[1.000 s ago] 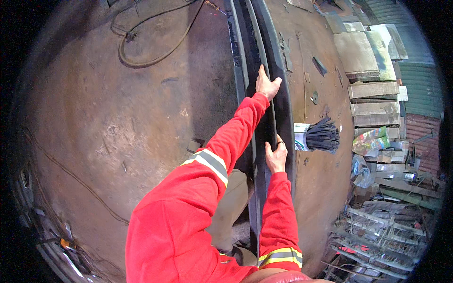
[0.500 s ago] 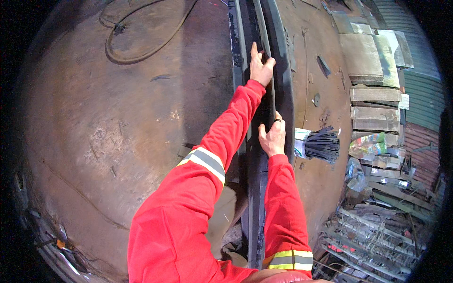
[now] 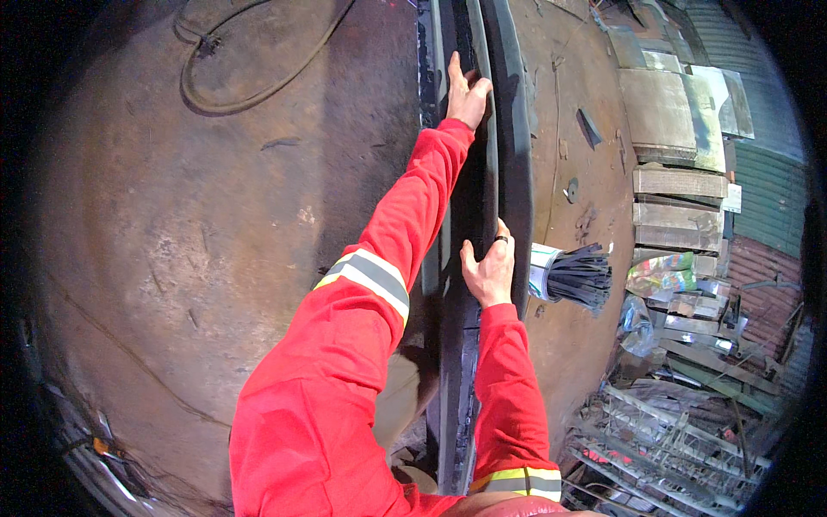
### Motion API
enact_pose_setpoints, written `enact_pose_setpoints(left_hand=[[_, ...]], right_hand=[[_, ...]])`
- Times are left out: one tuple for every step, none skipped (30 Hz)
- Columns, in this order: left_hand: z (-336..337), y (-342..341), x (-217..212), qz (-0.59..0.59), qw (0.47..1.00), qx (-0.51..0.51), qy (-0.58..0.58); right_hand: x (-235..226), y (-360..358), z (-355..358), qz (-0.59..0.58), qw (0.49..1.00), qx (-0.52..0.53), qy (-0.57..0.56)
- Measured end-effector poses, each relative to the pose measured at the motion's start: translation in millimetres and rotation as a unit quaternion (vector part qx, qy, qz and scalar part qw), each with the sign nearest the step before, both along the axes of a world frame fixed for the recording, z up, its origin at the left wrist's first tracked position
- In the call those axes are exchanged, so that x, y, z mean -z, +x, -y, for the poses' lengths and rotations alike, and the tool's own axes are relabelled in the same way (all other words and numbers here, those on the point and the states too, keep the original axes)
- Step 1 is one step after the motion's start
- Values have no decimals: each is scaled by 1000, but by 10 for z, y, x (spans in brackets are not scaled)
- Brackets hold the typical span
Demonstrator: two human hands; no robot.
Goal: The person aligns and secures long metal bars into a frame structure using their hands. They then use a yellow and black tape measure to check the dimensions of the assembled frame.
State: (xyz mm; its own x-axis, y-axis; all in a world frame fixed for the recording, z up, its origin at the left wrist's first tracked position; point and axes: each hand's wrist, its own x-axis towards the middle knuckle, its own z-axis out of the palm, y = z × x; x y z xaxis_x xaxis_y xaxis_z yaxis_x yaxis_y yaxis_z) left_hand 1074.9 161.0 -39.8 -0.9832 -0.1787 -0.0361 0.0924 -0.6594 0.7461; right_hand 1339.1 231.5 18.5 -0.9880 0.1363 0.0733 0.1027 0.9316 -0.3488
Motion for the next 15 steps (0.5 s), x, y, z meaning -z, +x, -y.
enact_pose_setpoints(left_hand=[[-20, -1, 11, 2, 1000, 0, 16], [-48, 9, 23, 4, 999, 1, 33], [-64, 10, 32, 5, 999, 0, 49], [-69, 9, 30, 7, 999, -10, 39], [-80, -44, 41, -1, 999, -36, -31], [-71, -110, 4, -8, 993, -62, -100], [-73, -141, -22, -15, 982, -88, -168], [-59, -151, -26, 10, 993, -54, -109], [-47, -216, -35, 15, 992, -52, -115], [-39, -269, -36, 16, 989, -52, -139], [-30, -324, -37, 17, 985, -51, -163], [37, -423, 6, 3, 981, -66, -180], [215, -267, -237, 14, 992, 27, -126], [155, -334, -187, 5, 990, 21, -141], [145, -382, -194, -4, 988, 12, -154]], right_hand=[[-6, 2, -2, 0, 1000, -4, 1], [-14, 9, -6, 0, 1000, -8, 2], [-16, 6, -3, -1, 1000, -12, 2], [-18, 1, 2, -2, 1000, -12, 1], [-20, -5, 9, -3, 1000, -11, 0], [-27, -6, 5, -3, 1000, -11, 0], [-24, -6, 3, 1, 1000, -10, -2], [-15, -5, 4, 5, 1000, -9, -4], [-16, -12, 5, 6, 1000, -6, -7], [3, 1, -17, 4, 1000, -7, -9], [-2, 6, -38, 3, 1000, -10, -3], [9, -16, -30, 1, 1000, -20, -1], [24, -6, -47, 0, 1000, -19, 2], [0, -7, -44, 11, 1000, -8, -12], [-24, -8, -34, 12, 1000, -5, -11]])
